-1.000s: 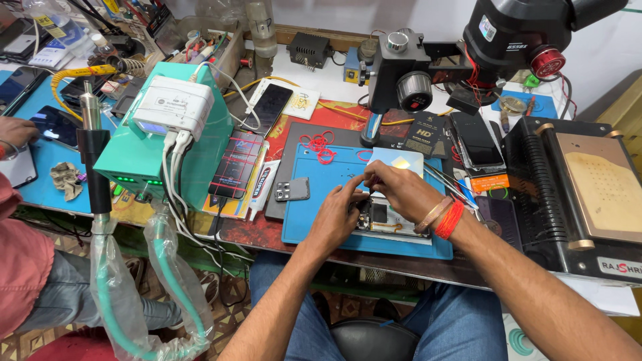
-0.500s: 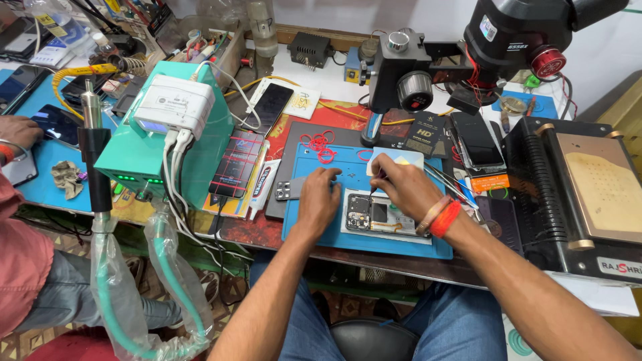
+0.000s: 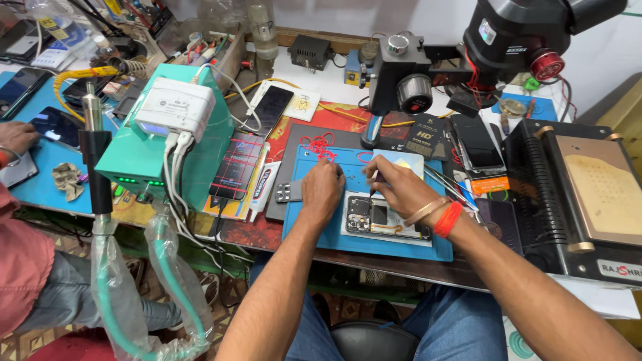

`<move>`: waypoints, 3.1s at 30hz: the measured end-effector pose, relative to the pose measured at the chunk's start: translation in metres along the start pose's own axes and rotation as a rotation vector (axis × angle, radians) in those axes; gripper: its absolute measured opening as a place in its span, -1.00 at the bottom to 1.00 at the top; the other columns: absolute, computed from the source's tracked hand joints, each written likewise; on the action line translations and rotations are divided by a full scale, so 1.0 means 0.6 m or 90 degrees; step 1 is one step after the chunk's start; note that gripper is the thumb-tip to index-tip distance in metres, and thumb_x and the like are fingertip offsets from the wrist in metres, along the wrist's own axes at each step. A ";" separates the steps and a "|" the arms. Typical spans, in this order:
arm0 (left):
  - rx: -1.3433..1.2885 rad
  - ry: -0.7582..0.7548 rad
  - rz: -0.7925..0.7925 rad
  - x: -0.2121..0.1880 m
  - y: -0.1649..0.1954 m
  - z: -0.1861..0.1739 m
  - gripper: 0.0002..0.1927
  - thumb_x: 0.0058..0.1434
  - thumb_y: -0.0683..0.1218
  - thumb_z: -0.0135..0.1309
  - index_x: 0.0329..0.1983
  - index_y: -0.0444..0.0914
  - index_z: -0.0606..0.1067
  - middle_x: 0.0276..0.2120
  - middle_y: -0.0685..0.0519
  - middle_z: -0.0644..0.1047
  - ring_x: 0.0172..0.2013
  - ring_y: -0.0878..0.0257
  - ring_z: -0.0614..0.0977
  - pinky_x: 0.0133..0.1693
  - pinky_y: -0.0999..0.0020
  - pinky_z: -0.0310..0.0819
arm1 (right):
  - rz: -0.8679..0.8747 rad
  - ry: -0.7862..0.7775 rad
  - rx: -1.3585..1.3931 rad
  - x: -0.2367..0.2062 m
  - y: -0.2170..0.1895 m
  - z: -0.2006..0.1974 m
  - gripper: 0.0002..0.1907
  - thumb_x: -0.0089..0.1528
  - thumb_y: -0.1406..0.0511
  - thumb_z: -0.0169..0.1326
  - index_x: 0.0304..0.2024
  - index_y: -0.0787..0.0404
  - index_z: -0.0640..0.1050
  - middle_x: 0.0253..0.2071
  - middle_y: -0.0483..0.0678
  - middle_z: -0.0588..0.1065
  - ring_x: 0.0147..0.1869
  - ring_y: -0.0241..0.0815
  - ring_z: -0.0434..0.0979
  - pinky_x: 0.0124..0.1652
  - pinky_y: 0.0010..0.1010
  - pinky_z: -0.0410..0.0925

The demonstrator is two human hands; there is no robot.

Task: The person repairs a smartphone at a workbench. They handle small components on the opened phone, pick up and turn over the phone body, then use a screwdriver and tweezers to work on the internal board, repositioning the phone on the mat as they continue the repair.

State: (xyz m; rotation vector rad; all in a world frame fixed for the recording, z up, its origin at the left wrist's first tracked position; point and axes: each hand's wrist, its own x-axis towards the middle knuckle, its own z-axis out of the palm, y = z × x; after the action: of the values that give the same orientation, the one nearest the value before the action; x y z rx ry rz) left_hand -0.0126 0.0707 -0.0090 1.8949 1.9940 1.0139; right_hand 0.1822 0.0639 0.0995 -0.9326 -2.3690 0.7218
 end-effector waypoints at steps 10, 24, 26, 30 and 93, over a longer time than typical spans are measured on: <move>-0.199 -0.093 -0.054 0.004 -0.025 -0.033 -0.83 0.10 -0.14 0.22 -0.32 -0.36 0.63 -0.41 -0.18 0.66 -0.35 0.08 0.74 -0.24 0.25 0.60 | -0.068 -0.005 0.016 0.000 0.018 0.010 -0.76 0.28 0.37 0.07 -0.05 0.25 0.35 -0.24 0.08 0.62 -0.12 0.14 0.69 -0.21 -0.19 0.50; -0.400 -0.065 -0.002 -0.052 0.007 -0.077 -0.69 0.16 -0.27 0.15 0.00 -0.34 0.53 -0.32 -0.09 0.70 -0.28 0.20 0.75 -0.22 0.33 0.61 | 0.012 0.038 -0.111 0.002 0.014 0.012 -0.69 0.20 0.34 0.20 -0.12 0.28 0.35 -0.27 0.17 0.60 -0.15 0.16 0.67 -0.26 -0.11 0.47; -0.408 -0.077 0.001 -0.050 0.014 -0.074 -0.66 0.17 -0.27 0.17 0.04 -0.32 0.52 -0.32 -0.08 0.71 -0.30 0.21 0.75 -0.23 0.34 0.61 | -0.038 0.041 -0.062 0.003 0.019 0.011 -0.72 0.21 0.40 0.14 -0.11 0.29 0.34 -0.25 0.18 0.61 -0.14 0.16 0.67 -0.25 -0.11 0.48; -0.416 -0.120 -0.001 -0.062 0.023 -0.072 -0.57 0.14 -0.25 0.25 0.10 -0.30 0.49 -0.36 -0.06 0.69 -0.32 0.23 0.73 -0.25 0.33 0.59 | 0.064 0.001 -0.050 0.000 0.021 0.012 -0.77 0.29 0.37 0.11 -0.08 0.26 0.35 -0.30 0.15 0.64 -0.12 0.12 0.70 -0.22 -0.13 0.49; -0.326 -0.123 0.067 -0.096 0.040 -0.083 -0.32 0.13 -0.32 0.02 0.37 -0.19 0.30 -0.06 -0.17 0.65 -0.01 -0.16 0.65 -0.01 0.06 0.51 | -0.056 0.007 -0.091 0.017 0.001 0.034 -0.77 0.27 0.39 0.14 -0.07 0.25 0.39 -0.26 0.06 0.61 -0.17 0.07 0.69 -0.26 -0.23 0.52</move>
State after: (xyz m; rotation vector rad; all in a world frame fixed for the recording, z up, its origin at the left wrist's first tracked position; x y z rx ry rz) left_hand -0.0137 -0.0014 0.0252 1.7415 1.3743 1.1783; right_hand 0.1634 0.0657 0.0864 -0.8812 -2.4603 0.5188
